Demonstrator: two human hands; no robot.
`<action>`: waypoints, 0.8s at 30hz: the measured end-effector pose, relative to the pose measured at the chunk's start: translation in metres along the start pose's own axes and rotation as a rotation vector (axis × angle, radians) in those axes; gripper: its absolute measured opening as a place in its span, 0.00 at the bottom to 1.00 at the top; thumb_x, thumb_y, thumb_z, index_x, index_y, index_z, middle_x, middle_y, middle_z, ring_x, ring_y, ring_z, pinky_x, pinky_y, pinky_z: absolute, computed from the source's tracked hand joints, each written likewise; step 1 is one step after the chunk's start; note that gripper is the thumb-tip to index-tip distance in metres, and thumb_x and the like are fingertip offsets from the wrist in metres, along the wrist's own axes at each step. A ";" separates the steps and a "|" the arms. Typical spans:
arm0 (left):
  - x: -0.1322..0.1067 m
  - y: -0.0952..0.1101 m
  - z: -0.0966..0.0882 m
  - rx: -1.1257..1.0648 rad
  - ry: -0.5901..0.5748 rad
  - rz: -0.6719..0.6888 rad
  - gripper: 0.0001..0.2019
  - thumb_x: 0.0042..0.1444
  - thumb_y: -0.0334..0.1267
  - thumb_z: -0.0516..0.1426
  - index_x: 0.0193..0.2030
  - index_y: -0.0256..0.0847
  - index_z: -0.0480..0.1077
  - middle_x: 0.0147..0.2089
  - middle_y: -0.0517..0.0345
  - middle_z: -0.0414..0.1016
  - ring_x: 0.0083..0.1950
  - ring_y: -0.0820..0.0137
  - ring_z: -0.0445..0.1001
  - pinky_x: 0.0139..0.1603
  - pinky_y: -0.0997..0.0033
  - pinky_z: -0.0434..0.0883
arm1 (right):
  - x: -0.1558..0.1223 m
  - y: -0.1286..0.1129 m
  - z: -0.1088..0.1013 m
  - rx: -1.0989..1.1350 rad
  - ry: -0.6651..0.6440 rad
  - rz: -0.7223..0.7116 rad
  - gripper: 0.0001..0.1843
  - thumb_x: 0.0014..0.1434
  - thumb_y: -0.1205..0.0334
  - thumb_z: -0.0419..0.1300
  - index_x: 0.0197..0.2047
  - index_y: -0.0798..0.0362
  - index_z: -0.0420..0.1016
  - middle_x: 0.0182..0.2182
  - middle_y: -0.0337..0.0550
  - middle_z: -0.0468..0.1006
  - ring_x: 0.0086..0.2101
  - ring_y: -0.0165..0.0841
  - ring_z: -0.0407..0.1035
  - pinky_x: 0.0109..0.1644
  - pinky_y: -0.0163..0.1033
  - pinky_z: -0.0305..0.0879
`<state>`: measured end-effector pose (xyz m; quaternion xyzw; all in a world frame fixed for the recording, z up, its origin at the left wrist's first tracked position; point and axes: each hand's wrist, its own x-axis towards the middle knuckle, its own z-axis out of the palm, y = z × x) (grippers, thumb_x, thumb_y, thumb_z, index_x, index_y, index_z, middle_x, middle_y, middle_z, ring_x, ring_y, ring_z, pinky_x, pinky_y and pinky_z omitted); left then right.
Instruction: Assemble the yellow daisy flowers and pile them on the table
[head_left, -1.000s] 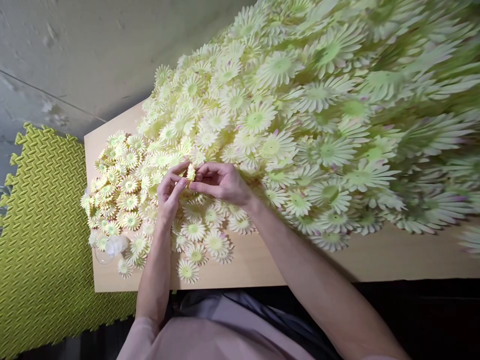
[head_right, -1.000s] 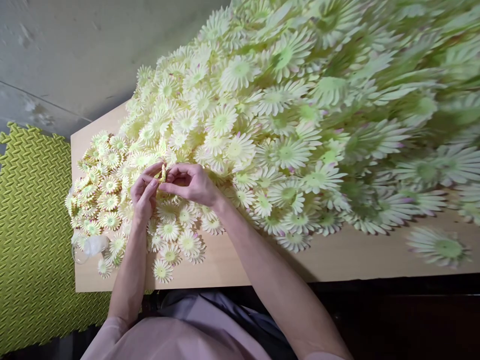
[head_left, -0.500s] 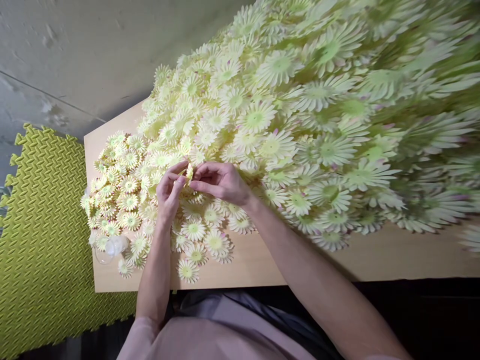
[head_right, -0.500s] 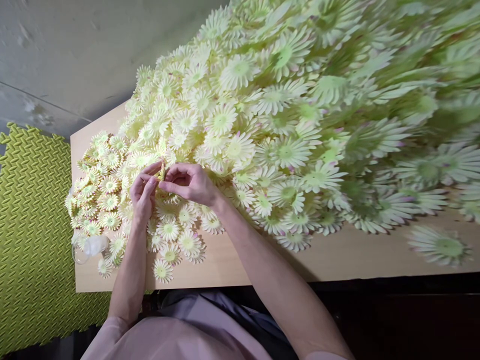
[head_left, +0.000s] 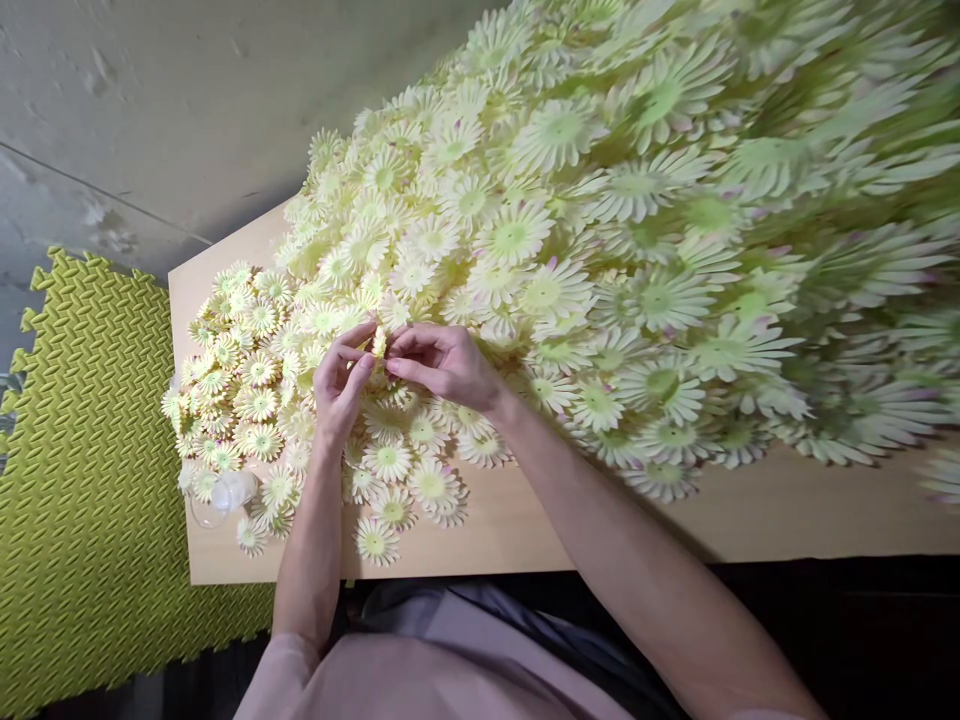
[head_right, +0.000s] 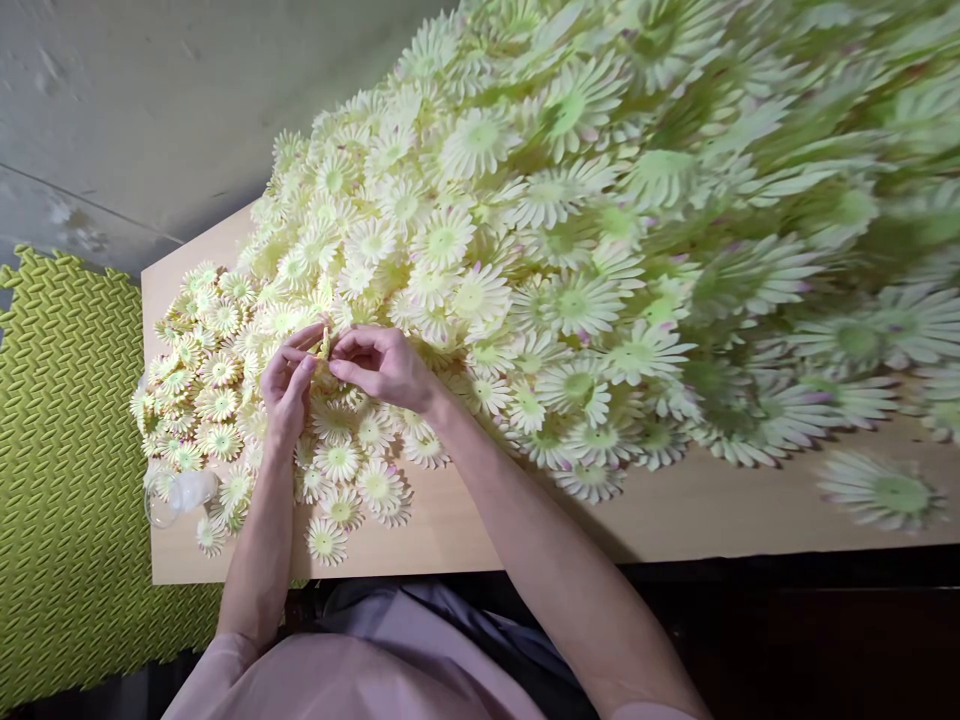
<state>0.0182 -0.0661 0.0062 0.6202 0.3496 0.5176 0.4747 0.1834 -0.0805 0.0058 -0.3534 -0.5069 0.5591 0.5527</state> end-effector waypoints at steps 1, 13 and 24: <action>0.000 0.000 0.000 0.003 -0.008 0.001 0.06 0.57 0.40 0.61 0.33 0.41 0.71 0.55 0.52 0.76 0.62 0.60 0.72 0.64 0.48 0.66 | 0.000 0.000 0.000 -0.009 0.001 0.001 0.07 0.52 0.60 0.67 0.29 0.54 0.75 0.31 0.41 0.73 0.29 0.29 0.68 0.29 0.36 0.68; 0.006 -0.005 -0.013 -0.228 0.402 -0.152 0.12 0.53 0.40 0.61 0.27 0.41 0.62 0.40 0.58 0.75 0.46 0.68 0.78 0.47 0.60 0.79 | 0.002 0.008 -0.008 0.036 0.217 0.009 0.14 0.52 0.51 0.68 0.33 0.51 0.74 0.31 0.41 0.77 0.28 0.31 0.74 0.31 0.39 0.76; 0.002 -0.009 -0.006 -0.121 0.162 -0.072 0.09 0.53 0.44 0.64 0.33 0.43 0.71 0.55 0.57 0.73 0.60 0.64 0.71 0.65 0.47 0.66 | 0.001 0.002 -0.001 0.039 0.033 -0.076 0.09 0.55 0.55 0.65 0.31 0.51 0.76 0.25 0.38 0.76 0.25 0.30 0.71 0.29 0.39 0.72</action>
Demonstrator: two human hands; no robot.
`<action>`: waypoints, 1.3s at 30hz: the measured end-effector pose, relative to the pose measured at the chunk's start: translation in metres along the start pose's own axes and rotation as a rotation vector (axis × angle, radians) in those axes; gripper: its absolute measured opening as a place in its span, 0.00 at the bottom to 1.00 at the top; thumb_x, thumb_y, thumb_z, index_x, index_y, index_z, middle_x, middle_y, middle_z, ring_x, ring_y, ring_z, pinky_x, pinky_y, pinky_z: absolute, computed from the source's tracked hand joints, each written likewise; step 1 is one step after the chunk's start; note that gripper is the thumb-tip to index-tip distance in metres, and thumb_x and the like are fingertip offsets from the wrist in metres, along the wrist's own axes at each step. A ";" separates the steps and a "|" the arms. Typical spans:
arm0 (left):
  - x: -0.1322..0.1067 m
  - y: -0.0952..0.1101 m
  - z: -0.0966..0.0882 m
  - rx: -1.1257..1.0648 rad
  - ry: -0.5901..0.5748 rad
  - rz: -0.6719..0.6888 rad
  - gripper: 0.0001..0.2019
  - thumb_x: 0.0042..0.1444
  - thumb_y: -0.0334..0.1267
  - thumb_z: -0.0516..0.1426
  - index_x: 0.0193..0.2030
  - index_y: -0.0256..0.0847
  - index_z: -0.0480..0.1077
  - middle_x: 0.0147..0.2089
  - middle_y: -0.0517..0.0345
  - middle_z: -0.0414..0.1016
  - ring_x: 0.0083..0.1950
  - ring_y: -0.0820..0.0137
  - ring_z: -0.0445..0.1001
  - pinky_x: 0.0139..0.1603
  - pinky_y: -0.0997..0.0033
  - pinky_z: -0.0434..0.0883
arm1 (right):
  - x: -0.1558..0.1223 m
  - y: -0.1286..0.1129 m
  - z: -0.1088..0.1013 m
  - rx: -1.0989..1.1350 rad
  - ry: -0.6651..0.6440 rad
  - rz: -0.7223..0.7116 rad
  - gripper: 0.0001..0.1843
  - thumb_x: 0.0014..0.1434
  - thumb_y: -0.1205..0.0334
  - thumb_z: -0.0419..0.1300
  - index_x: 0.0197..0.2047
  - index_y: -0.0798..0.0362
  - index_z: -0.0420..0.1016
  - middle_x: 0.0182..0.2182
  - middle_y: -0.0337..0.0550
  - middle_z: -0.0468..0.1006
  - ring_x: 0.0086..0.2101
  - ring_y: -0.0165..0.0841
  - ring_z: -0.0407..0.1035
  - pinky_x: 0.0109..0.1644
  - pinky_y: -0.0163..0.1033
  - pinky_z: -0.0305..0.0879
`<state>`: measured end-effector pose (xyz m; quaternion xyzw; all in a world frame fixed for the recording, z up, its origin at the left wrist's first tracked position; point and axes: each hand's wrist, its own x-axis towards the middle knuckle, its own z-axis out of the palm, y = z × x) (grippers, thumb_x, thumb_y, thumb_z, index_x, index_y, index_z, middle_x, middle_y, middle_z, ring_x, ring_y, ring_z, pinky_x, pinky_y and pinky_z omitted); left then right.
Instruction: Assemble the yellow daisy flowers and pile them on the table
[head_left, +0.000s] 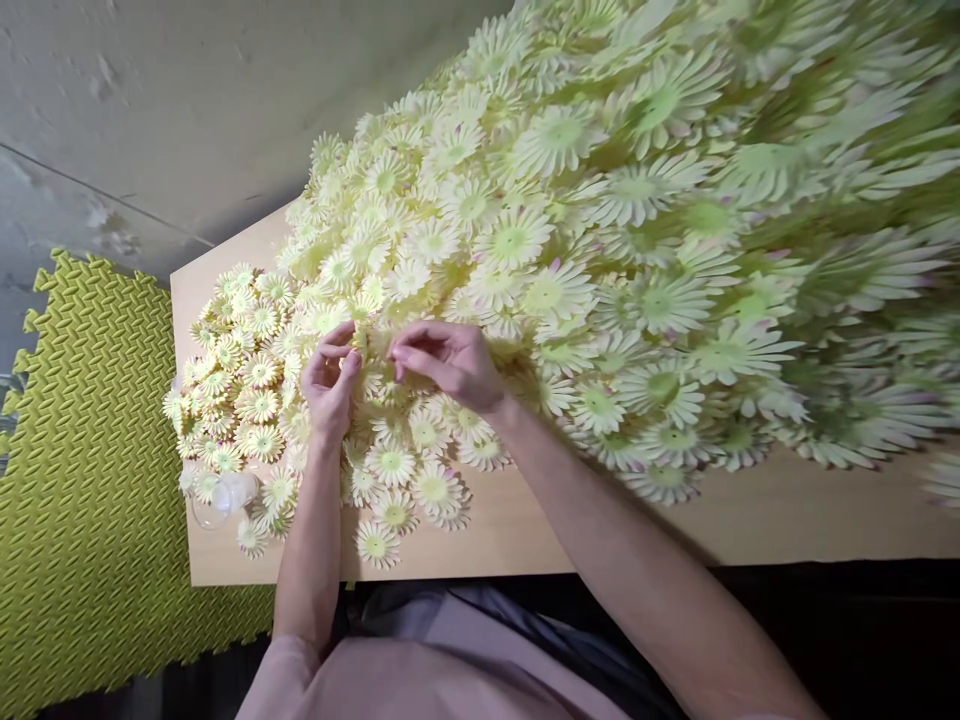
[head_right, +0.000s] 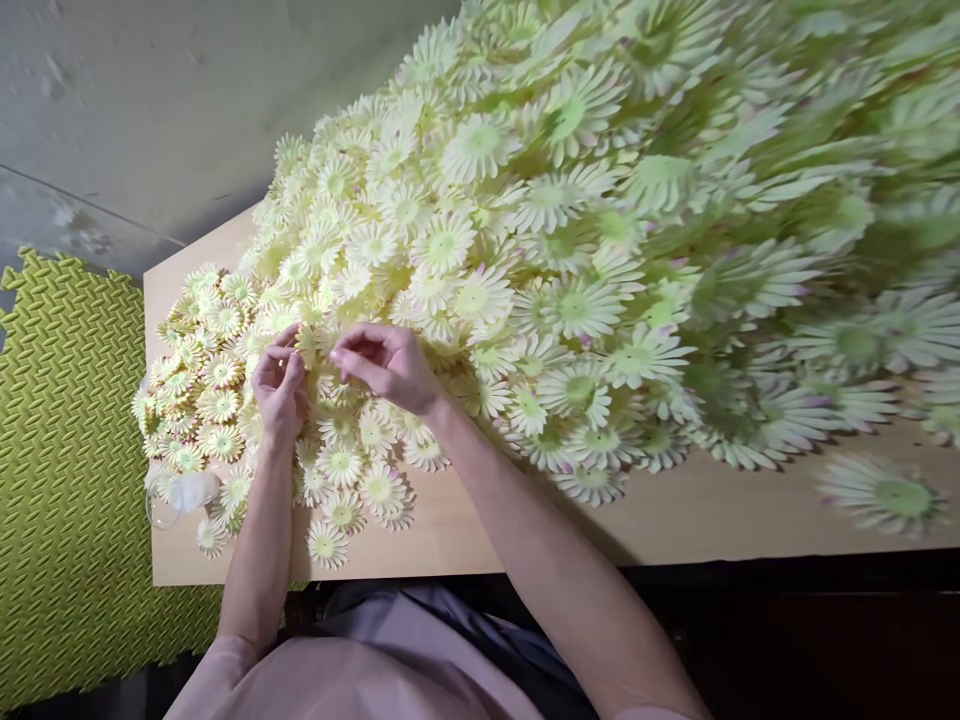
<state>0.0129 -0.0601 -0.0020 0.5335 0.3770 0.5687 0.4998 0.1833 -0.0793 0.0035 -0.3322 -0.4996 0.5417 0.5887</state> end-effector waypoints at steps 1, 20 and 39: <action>-0.001 0.001 0.001 0.012 -0.033 -0.015 0.09 0.53 0.44 0.64 0.32 0.43 0.71 0.55 0.56 0.73 0.61 0.63 0.71 0.65 0.47 0.66 | -0.001 0.001 0.002 -0.001 -0.018 0.007 0.08 0.54 0.57 0.66 0.32 0.52 0.76 0.27 0.39 0.77 0.28 0.30 0.72 0.32 0.39 0.73; -0.003 0.008 0.001 -0.065 -0.106 -0.177 0.11 0.52 0.41 0.64 0.25 0.40 0.71 0.56 0.54 0.74 0.61 0.60 0.71 0.62 0.53 0.68 | -0.002 0.002 0.004 0.005 -0.054 0.040 0.11 0.48 0.62 0.71 0.31 0.53 0.73 0.30 0.37 0.72 0.30 0.29 0.69 0.35 0.38 0.71; -0.003 0.009 0.003 -0.055 -0.134 -0.113 0.10 0.52 0.40 0.65 0.25 0.41 0.71 0.55 0.56 0.75 0.62 0.61 0.70 0.66 0.50 0.62 | -0.004 0.006 0.004 0.014 -0.015 0.067 0.14 0.47 0.59 0.72 0.36 0.53 0.77 0.33 0.41 0.80 0.33 0.32 0.76 0.40 0.43 0.76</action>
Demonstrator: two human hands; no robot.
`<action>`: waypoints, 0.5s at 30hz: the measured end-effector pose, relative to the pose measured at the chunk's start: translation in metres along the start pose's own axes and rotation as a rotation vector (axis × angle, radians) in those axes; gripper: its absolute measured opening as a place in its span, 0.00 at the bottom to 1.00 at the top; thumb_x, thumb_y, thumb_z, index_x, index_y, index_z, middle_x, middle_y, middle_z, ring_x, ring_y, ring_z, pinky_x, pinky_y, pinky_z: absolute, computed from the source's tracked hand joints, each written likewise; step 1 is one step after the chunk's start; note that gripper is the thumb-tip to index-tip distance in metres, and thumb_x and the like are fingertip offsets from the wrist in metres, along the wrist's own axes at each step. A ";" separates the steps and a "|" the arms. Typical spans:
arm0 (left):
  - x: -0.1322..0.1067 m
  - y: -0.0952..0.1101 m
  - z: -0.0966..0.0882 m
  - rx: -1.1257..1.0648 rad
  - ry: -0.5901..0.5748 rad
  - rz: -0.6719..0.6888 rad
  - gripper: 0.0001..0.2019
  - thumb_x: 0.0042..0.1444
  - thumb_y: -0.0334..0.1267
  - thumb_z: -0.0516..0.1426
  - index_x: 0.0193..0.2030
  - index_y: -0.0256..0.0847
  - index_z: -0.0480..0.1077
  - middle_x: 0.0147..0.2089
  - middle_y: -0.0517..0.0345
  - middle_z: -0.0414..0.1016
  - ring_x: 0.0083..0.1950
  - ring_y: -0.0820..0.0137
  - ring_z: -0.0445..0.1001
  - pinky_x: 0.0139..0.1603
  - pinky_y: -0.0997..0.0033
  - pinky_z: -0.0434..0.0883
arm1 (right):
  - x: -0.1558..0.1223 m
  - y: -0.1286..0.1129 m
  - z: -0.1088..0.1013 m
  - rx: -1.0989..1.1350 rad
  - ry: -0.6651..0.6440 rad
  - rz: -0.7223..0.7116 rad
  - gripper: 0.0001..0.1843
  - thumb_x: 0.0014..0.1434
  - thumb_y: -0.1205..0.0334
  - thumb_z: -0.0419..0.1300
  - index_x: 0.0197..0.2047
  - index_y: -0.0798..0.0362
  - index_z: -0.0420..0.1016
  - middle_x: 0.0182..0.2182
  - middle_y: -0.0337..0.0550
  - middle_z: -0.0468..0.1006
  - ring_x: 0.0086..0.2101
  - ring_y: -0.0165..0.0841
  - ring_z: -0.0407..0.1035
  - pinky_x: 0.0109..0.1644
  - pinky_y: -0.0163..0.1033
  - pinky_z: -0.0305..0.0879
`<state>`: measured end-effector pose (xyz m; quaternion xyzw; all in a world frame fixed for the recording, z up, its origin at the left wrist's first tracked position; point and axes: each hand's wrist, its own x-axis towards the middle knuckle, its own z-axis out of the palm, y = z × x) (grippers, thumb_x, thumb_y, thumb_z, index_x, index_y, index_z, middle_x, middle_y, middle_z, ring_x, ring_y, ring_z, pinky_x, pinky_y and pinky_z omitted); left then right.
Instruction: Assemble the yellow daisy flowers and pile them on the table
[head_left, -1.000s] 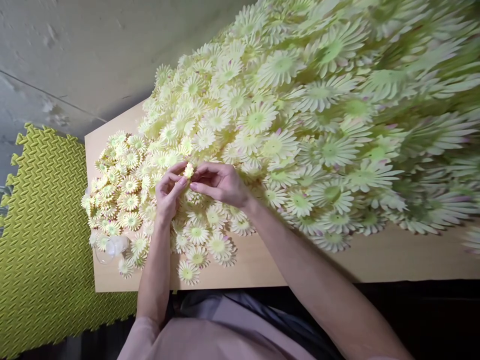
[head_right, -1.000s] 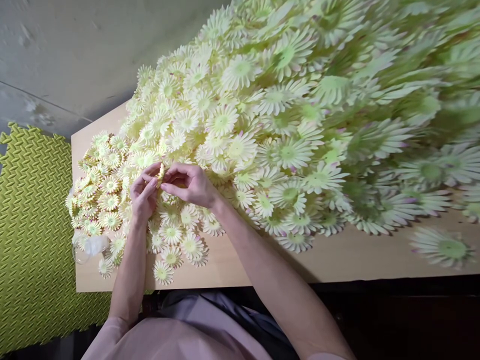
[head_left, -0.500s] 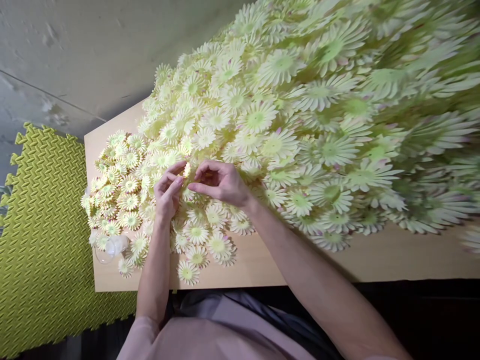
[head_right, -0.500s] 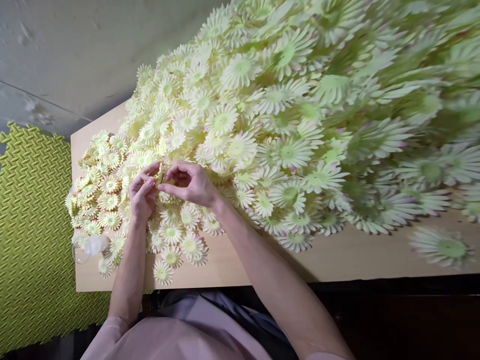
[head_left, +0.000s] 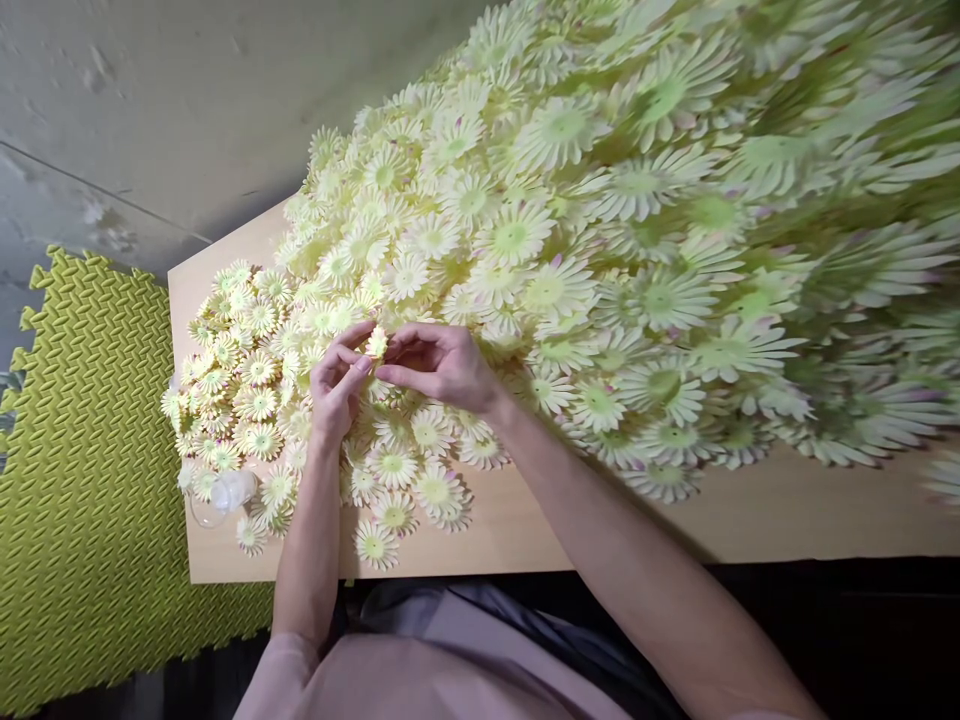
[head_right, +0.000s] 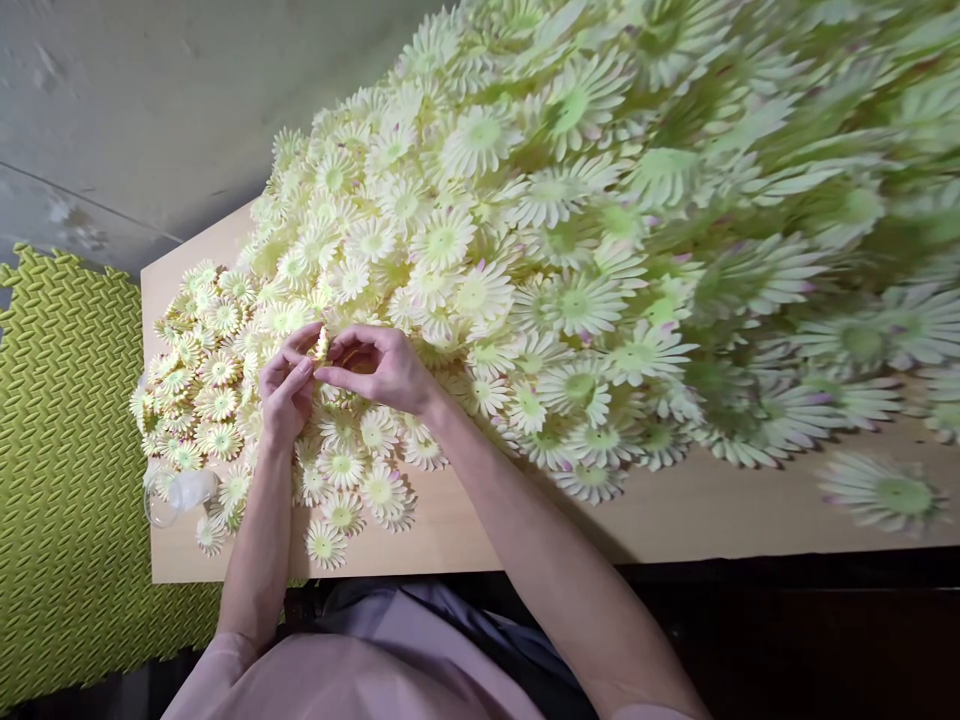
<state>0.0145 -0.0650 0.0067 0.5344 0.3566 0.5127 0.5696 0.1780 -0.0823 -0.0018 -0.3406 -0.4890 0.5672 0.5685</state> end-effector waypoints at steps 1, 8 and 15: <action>0.000 0.000 0.000 0.004 0.002 -0.005 0.10 0.52 0.40 0.65 0.25 0.41 0.71 0.55 0.56 0.75 0.62 0.60 0.70 0.66 0.50 0.62 | 0.000 0.000 0.000 0.005 -0.002 0.000 0.14 0.47 0.60 0.72 0.36 0.53 0.77 0.32 0.41 0.80 0.32 0.32 0.76 0.40 0.42 0.77; 0.000 0.001 0.000 -0.021 -0.019 -0.011 0.11 0.52 0.41 0.65 0.24 0.40 0.70 0.55 0.56 0.75 0.62 0.60 0.70 0.65 0.50 0.63 | 0.000 -0.004 0.001 0.018 -0.005 0.005 0.14 0.46 0.62 0.73 0.35 0.54 0.77 0.32 0.40 0.80 0.33 0.32 0.76 0.41 0.43 0.77; 0.000 0.001 -0.001 -0.004 -0.025 -0.017 0.11 0.52 0.41 0.65 0.24 0.40 0.70 0.55 0.57 0.75 0.62 0.60 0.70 0.66 0.48 0.62 | 0.000 -0.001 -0.001 0.020 -0.028 -0.009 0.14 0.46 0.62 0.73 0.36 0.53 0.77 0.33 0.40 0.79 0.33 0.32 0.76 0.42 0.44 0.77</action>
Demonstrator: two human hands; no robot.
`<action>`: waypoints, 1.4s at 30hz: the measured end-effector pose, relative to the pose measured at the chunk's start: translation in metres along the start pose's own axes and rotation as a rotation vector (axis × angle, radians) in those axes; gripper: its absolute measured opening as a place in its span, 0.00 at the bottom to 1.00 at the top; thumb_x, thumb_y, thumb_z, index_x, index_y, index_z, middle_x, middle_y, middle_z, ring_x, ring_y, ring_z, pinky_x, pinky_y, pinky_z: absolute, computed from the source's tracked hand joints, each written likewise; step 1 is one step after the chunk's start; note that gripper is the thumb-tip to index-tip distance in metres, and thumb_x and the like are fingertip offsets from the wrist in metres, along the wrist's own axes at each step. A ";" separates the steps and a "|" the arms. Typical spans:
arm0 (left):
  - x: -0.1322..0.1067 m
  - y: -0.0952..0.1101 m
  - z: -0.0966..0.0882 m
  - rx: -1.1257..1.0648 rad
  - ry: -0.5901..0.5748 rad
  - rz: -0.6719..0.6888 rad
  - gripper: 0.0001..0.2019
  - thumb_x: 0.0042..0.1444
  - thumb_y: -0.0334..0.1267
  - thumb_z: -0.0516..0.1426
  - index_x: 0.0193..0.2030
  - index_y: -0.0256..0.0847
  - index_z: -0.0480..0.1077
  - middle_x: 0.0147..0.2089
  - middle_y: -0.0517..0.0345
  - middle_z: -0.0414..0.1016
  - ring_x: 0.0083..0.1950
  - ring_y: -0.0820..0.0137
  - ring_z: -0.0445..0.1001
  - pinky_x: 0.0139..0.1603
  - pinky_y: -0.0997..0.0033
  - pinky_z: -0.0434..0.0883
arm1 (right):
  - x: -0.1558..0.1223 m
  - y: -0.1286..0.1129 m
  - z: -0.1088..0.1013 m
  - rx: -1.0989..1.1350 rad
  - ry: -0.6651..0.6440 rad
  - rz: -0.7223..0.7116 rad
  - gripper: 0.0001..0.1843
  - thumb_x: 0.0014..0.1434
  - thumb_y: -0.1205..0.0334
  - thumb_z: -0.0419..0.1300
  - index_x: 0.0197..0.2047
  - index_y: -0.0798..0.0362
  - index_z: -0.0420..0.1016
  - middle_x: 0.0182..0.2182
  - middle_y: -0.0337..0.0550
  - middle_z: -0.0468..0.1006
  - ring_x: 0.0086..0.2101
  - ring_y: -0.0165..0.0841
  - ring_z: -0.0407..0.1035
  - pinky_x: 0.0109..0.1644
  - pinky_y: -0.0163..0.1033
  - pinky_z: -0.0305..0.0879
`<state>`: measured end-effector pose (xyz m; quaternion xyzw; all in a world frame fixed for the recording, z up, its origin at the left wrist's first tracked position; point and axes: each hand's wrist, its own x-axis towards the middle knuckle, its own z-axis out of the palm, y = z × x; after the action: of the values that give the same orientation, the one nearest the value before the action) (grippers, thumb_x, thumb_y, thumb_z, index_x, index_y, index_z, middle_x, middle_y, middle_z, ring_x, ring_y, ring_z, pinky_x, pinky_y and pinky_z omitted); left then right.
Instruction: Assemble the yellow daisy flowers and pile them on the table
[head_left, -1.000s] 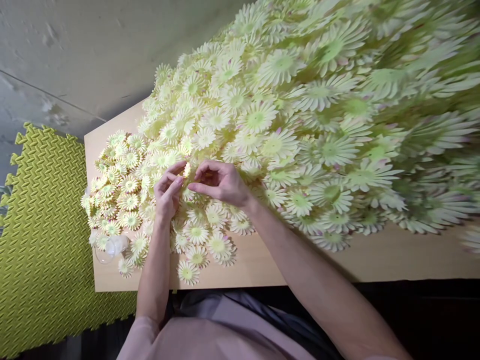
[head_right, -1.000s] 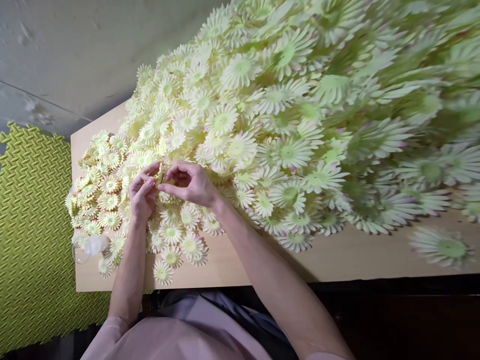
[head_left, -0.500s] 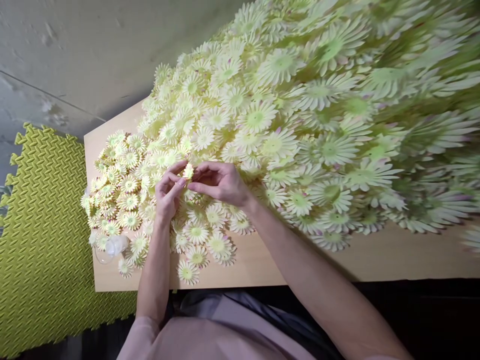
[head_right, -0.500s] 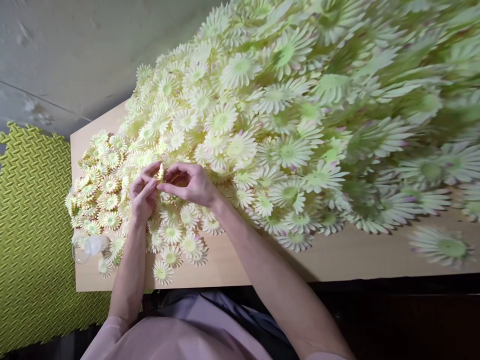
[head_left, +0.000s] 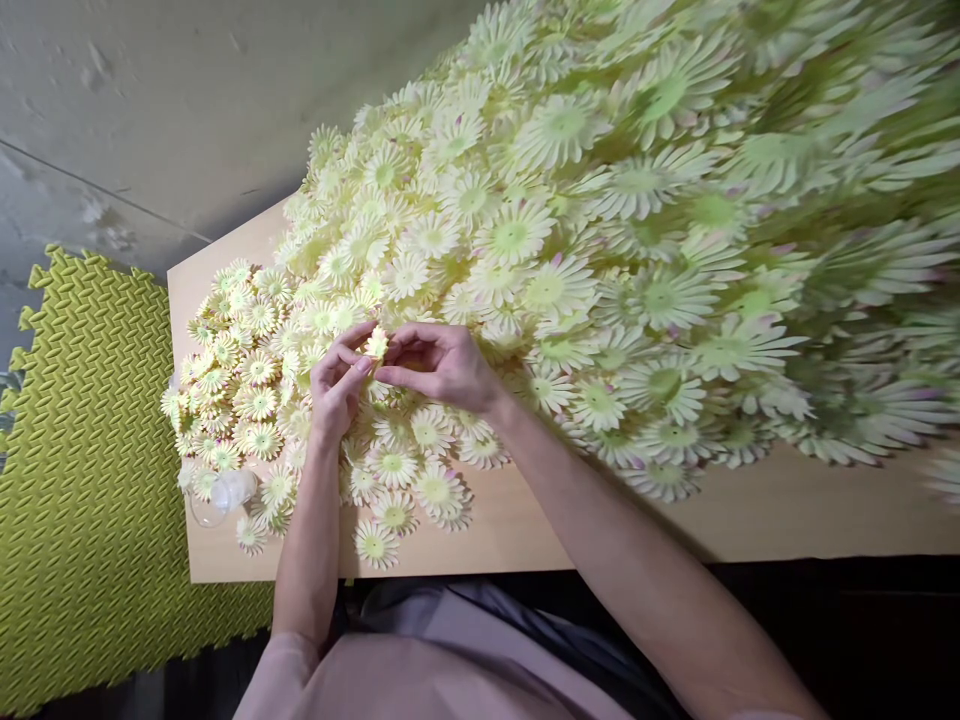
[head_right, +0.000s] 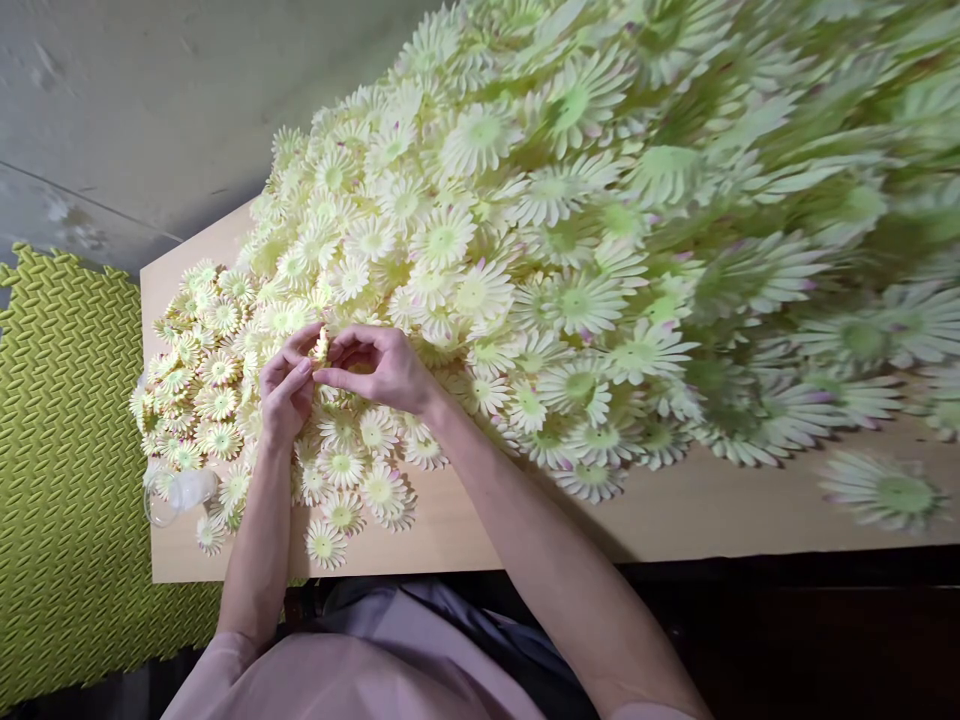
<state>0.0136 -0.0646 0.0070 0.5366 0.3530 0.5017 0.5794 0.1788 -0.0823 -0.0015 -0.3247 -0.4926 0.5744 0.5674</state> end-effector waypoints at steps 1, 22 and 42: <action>0.000 0.000 0.000 -0.001 -0.006 0.008 0.11 0.52 0.40 0.64 0.24 0.40 0.70 0.55 0.57 0.75 0.62 0.61 0.70 0.67 0.48 0.61 | 0.000 0.001 0.000 0.000 0.001 -0.003 0.14 0.46 0.62 0.73 0.36 0.53 0.77 0.33 0.40 0.79 0.33 0.32 0.75 0.43 0.44 0.77; 0.000 0.000 0.001 0.081 0.068 0.034 0.10 0.52 0.41 0.65 0.25 0.41 0.72 0.52 0.55 0.76 0.55 0.63 0.75 0.61 0.52 0.67 | 0.002 -0.001 -0.002 -0.101 0.041 -0.018 0.08 0.54 0.56 0.66 0.31 0.52 0.77 0.31 0.41 0.78 0.30 0.31 0.72 0.34 0.40 0.73; 0.007 -0.002 -0.006 -0.090 0.388 0.030 0.09 0.52 0.45 0.64 0.32 0.44 0.71 0.50 0.59 0.72 0.48 0.70 0.75 0.48 0.59 0.79 | 0.007 -0.003 -0.009 0.135 0.355 0.012 0.21 0.58 0.42 0.60 0.27 0.49 0.62 0.21 0.33 0.71 0.16 0.25 0.64 0.17 0.34 0.61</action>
<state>0.0099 -0.0565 0.0052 0.4089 0.4272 0.6195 0.5163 0.1877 -0.0736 0.0002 -0.3853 -0.3431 0.5432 0.6624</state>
